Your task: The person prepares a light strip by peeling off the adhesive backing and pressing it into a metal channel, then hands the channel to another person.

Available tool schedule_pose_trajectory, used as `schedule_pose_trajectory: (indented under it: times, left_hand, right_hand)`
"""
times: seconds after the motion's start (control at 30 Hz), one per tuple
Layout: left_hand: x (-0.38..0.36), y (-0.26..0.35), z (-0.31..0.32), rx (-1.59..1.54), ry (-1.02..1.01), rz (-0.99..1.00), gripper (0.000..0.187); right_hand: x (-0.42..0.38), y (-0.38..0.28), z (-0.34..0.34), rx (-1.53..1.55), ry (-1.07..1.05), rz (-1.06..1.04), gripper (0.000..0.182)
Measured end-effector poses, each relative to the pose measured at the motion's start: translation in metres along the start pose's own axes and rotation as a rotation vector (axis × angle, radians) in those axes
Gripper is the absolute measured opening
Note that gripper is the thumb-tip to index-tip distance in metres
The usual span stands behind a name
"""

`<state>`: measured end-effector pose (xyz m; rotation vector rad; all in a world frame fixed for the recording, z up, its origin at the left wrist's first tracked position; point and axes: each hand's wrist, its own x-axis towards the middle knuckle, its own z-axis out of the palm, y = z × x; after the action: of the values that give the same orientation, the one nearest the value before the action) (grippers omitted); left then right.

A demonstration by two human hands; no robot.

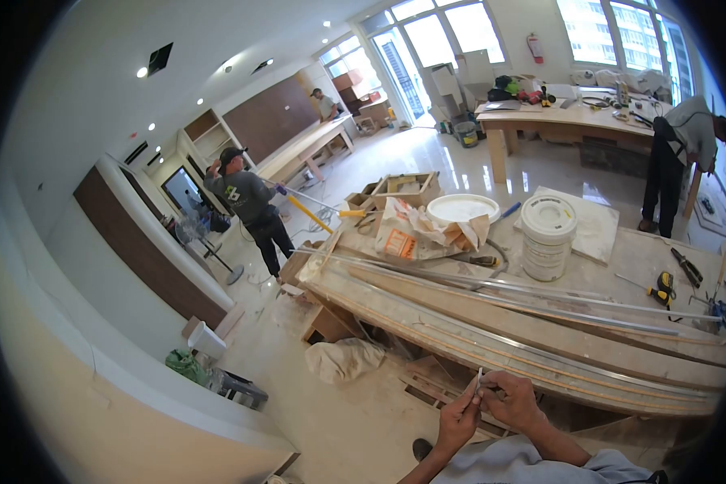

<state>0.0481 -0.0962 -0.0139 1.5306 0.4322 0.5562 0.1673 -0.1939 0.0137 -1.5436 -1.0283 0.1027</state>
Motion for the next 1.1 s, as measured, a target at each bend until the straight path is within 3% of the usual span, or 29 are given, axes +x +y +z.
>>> schedule_pose_trajectory:
  times: [0.07, 0.27, 0.33, 0.4, 0.77, 1.1]
  left_hand:
    - [0.000, -0.005, 0.001, -0.006, 0.010, 0.013, 0.041]
    - [-0.001, -0.004, 0.005, 0.033, 0.076, 0.019, 0.041]
    - [-0.001, -0.004, 0.006, 0.070, 0.101, 0.036, 0.041]
    - [-0.001, -0.002, 0.006, -0.159, 0.072, -0.058, 0.040]
    - [-0.002, -0.013, 0.001, -0.115, 0.082, -0.027, 0.040]
    - [-0.005, -0.021, 0.000, -0.114, 0.092, -0.060, 0.042]
  right_hand:
    - [0.003, -0.006, -0.003, 0.037, -0.046, 0.100, 0.019]
    - [0.003, -0.006, -0.001, 0.046, -0.029, 0.121, 0.020]
    - [-0.001, 0.000, 0.004, 0.041, -0.012, 0.122, 0.021]
    - [-0.001, 0.001, 0.007, 0.034, 0.010, 0.124, 0.023]
    - [0.002, 0.002, 0.012, 0.011, 0.023, -0.018, 0.023]
    - [-0.003, 0.017, 0.013, 0.069, -0.071, 0.053, 0.026]
